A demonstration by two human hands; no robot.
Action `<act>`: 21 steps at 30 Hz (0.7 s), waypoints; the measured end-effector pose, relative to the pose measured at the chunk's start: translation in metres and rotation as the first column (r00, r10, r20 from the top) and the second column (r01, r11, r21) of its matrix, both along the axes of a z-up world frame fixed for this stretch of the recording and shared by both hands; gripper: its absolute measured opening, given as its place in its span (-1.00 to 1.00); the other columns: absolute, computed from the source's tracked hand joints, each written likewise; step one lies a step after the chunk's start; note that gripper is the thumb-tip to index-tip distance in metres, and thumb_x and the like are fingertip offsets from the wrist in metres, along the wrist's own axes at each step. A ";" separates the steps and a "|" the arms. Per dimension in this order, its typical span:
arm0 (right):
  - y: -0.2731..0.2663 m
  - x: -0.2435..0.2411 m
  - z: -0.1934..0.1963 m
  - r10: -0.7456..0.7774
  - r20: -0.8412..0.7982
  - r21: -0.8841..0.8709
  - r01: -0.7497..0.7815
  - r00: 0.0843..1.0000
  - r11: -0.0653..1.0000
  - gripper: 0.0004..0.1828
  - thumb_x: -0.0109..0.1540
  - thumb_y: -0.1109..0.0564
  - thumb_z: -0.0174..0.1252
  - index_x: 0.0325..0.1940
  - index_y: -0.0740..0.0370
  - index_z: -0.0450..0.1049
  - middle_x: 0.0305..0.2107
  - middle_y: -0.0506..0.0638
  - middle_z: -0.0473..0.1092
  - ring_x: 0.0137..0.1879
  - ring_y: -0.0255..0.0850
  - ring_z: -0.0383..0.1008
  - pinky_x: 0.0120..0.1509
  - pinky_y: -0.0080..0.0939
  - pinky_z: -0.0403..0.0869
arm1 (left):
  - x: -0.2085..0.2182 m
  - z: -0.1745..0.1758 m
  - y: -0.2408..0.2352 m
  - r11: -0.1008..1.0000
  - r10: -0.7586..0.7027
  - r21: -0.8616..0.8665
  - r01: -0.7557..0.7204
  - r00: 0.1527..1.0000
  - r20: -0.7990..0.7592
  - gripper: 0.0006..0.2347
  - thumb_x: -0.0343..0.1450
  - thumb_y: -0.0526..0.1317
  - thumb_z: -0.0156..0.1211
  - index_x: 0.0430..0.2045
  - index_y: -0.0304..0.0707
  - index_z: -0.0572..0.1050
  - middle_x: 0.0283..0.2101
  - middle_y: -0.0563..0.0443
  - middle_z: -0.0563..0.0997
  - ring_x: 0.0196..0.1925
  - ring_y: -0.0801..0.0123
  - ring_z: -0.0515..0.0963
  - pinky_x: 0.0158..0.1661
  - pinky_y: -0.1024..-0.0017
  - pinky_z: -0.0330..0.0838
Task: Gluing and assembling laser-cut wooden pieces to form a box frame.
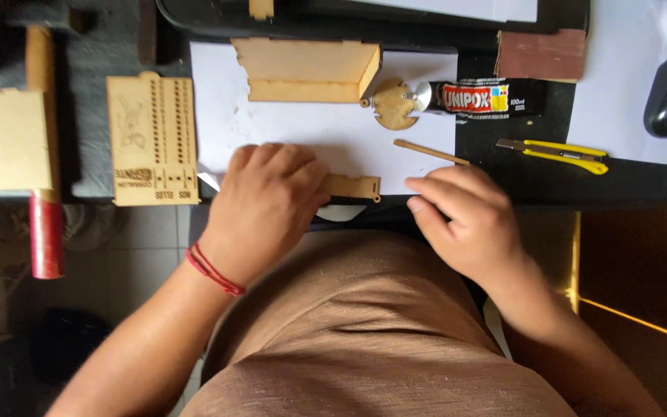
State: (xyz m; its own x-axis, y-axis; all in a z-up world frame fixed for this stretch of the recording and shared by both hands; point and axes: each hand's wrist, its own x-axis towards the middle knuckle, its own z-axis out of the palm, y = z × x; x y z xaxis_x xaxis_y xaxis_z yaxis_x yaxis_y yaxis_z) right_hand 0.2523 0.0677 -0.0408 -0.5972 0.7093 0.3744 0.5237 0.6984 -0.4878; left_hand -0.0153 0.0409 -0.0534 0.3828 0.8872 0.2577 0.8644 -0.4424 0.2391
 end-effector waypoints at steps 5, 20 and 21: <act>-0.008 -0.004 -0.005 -0.039 -0.023 -0.143 0.036 0.999 0.989 -0.61 0.19 0.24 0.32 0.09 0.32 0.47 -0.19 0.08 0.48 -0.19 -0.16 0.47 -0.09 -0.21 0.47 | 0.005 0.005 -0.008 0.994 -0.057 0.094 0.049 0.995 0.078 -0.85 0.46 -0.15 0.17 -0.17 -0.13 0.48 -0.11 0.07 0.57 -0.17 0.18 0.52 -0.15 0.24 0.30; -0.027 -0.015 0.023 -0.167 -0.413 -0.483 -0.061 0.895 0.873 -0.58 0.25 0.37 0.20 0.19 0.36 0.37 -0.28 0.06 0.51 -0.21 -0.34 0.49 -0.07 -0.45 0.49 | 0.031 0.030 -0.048 0.887 0.102 -0.388 0.251 0.713 0.694 -0.74 0.50 -0.11 -0.01 -0.03 -0.25 0.44 -0.32 0.05 0.61 -0.39 0.36 0.59 -0.30 0.46 0.46; -0.026 -0.017 0.025 -0.157 -0.398 -0.462 -0.049 0.904 0.886 -0.62 0.27 0.35 0.18 0.18 0.39 0.38 -0.33 0.02 0.48 -0.24 -0.35 0.44 -0.08 -0.42 0.45 | 0.036 0.034 -0.052 0.774 0.281 -0.549 0.316 0.606 0.745 -0.74 0.49 -0.09 -0.04 -0.07 -0.20 0.47 -0.48 0.16 0.58 -0.59 0.58 0.51 -0.42 0.62 0.44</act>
